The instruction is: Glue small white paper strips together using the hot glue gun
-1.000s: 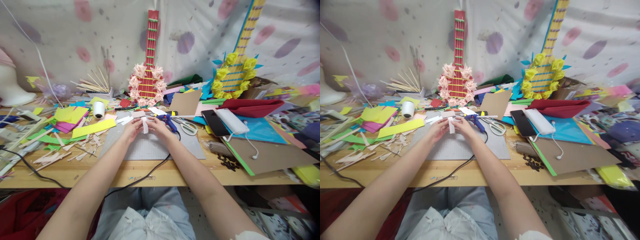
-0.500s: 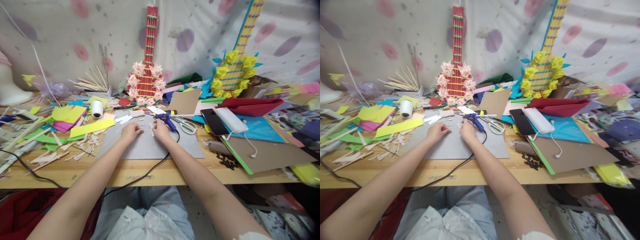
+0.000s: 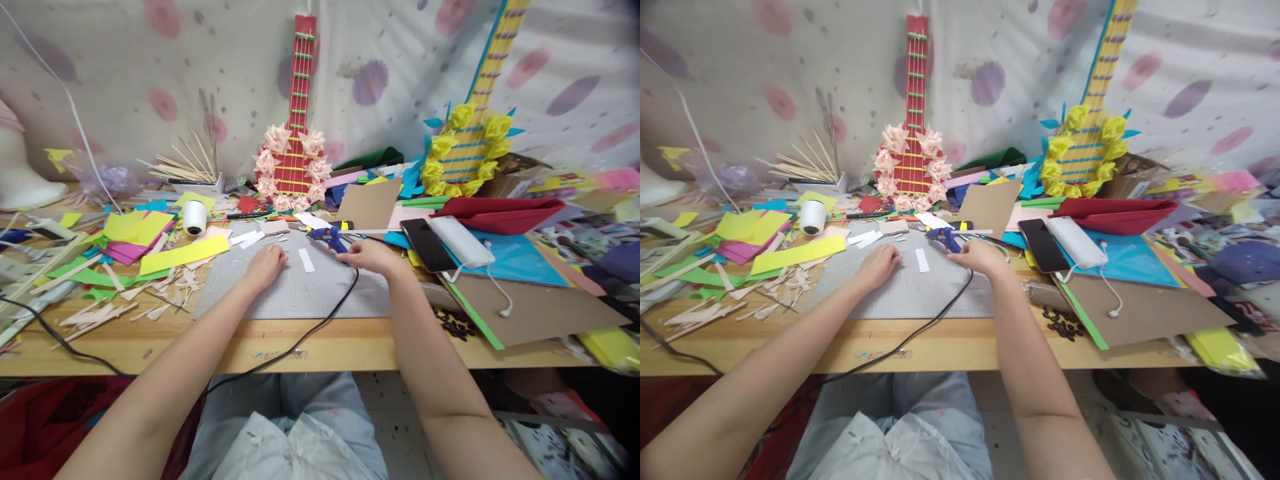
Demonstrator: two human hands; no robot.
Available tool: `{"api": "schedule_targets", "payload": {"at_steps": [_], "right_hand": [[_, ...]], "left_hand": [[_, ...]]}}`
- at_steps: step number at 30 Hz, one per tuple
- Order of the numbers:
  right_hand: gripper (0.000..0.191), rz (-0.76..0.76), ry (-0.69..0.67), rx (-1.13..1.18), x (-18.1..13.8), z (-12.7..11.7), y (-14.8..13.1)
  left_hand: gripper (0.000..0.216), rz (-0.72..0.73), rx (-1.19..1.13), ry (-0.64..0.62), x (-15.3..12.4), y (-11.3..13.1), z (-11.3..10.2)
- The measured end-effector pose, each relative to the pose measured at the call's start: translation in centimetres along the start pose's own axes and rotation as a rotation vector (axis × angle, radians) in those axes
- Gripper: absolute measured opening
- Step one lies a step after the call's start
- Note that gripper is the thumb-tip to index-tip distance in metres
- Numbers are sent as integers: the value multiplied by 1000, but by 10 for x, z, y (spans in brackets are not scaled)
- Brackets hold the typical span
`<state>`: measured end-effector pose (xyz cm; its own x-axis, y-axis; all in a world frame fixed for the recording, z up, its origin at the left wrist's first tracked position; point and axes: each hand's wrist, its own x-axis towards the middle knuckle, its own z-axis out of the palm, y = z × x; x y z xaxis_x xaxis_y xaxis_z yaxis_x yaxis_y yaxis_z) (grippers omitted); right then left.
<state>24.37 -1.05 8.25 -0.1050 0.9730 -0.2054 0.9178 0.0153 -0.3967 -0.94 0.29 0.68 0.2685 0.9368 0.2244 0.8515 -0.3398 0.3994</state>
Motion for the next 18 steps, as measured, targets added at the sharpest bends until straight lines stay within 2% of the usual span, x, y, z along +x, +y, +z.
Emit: {"api": "schedule_targets", "payload": {"at_steps": [2, 5, 8, 11, 15, 18], "right_hand": [[48, 42, 160, -14, 7, -1, 8], [46, -41, 236, 17, 28, 21, 10], [43, -68, 348, 48, 46, 51, 8], [44, -56, 469, 110, 51, 68, 10], [35, -111, 448, 227, 47, 70, 16], [36, -115, 458, 469, 44, 70, 15]], "left_hand": [[17, -115, -68, 63, -4, 2, 1], [18, -249, -160, 114, -9, 5, 2], [17, -269, -203, 149, -12, 5, 2], [14, -250, -246, 196, -14, 4, 2], [11, -275, -290, 245, -15, 1, 3], [11, -306, -283, 273, -16, 0, 3]]}}
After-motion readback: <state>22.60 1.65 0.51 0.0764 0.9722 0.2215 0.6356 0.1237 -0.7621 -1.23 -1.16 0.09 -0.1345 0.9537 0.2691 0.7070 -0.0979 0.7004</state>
